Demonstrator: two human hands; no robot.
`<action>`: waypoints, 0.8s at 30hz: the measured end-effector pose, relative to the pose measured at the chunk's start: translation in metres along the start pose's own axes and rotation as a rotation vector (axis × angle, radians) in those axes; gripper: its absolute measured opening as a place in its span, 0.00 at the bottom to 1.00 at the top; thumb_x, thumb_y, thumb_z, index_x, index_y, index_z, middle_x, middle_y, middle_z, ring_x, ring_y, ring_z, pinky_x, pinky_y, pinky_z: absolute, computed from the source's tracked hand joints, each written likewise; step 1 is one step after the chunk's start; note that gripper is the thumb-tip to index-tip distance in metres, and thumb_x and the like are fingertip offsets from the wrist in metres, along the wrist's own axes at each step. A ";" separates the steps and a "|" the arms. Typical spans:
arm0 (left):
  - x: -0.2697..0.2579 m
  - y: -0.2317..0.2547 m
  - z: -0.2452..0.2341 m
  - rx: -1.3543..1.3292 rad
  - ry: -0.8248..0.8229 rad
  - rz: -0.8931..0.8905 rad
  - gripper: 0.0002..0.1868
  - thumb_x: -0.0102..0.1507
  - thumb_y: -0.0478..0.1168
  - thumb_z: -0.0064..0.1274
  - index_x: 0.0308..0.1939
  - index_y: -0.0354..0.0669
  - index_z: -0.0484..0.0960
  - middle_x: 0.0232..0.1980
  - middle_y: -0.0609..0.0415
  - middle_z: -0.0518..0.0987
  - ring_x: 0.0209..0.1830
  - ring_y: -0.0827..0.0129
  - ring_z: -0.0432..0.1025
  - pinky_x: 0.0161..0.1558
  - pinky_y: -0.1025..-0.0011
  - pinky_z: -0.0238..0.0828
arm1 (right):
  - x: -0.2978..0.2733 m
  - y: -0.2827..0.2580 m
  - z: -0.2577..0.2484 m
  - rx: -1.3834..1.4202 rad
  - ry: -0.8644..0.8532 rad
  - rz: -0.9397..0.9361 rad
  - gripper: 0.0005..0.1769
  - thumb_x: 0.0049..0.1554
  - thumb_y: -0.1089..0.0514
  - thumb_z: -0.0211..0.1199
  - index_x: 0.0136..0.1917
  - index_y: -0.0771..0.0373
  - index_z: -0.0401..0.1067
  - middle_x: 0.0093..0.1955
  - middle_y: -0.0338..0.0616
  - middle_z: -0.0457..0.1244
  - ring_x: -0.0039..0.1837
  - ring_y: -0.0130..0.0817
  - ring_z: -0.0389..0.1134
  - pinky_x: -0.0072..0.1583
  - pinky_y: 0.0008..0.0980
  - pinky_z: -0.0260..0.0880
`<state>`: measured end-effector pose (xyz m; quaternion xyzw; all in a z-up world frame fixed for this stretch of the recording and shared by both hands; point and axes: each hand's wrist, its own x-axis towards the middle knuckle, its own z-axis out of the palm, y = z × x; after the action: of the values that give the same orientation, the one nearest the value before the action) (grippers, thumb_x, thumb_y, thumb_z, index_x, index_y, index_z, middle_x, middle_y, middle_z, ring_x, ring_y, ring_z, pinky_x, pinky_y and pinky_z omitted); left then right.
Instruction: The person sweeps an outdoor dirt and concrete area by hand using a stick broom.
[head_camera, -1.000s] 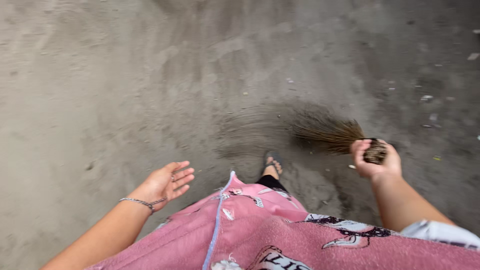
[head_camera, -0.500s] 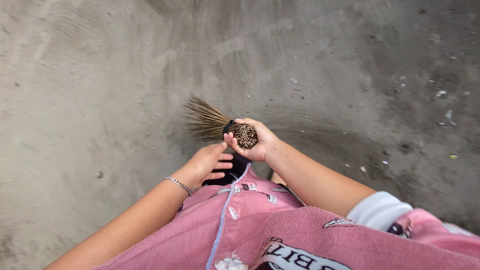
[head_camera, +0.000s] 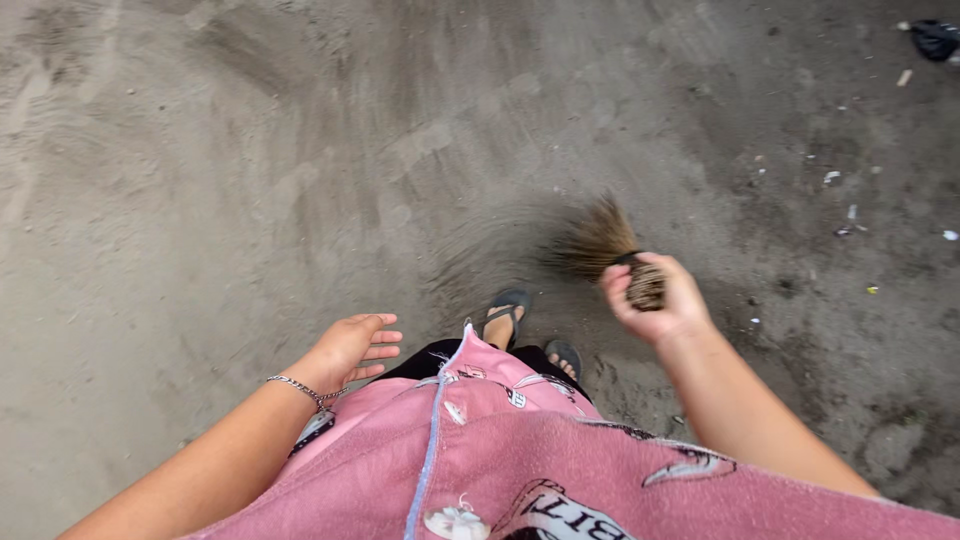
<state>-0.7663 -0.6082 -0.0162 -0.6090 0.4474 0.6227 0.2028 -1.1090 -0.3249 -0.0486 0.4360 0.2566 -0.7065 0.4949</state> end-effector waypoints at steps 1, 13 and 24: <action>0.007 0.007 0.010 0.012 -0.033 0.006 0.23 0.69 0.49 0.37 0.66 0.54 0.75 0.61 0.57 0.80 0.57 0.67 0.75 0.55 0.63 0.71 | 0.004 0.021 0.007 -0.175 0.089 -0.046 0.15 0.54 0.58 0.61 0.51 0.66 0.63 0.47 0.50 0.62 0.46 0.37 0.66 0.43 0.28 0.72; 0.011 0.094 -0.001 0.361 -0.110 0.133 0.23 0.68 0.50 0.38 0.65 0.54 0.77 0.58 0.58 0.81 0.55 0.70 0.75 0.54 0.63 0.73 | 0.096 0.002 0.066 0.331 -0.163 0.224 0.24 0.54 0.57 0.58 0.57 0.77 0.59 0.46 0.53 0.60 0.41 0.34 0.66 0.37 0.28 0.71; 0.053 0.139 0.107 0.331 -0.135 0.063 0.20 0.70 0.48 0.43 0.62 0.49 0.79 0.57 0.56 0.82 0.55 0.68 0.75 0.53 0.65 0.70 | -0.049 -0.115 -0.109 -0.172 0.217 -0.357 0.18 0.51 0.56 0.63 0.53 0.62 0.63 0.46 0.49 0.63 0.45 0.39 0.68 0.44 0.36 0.72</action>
<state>-0.9483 -0.6097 -0.0384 -0.5098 0.5480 0.5861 0.3101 -1.1699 -0.1717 -0.0670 0.4132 0.4409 -0.7073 0.3668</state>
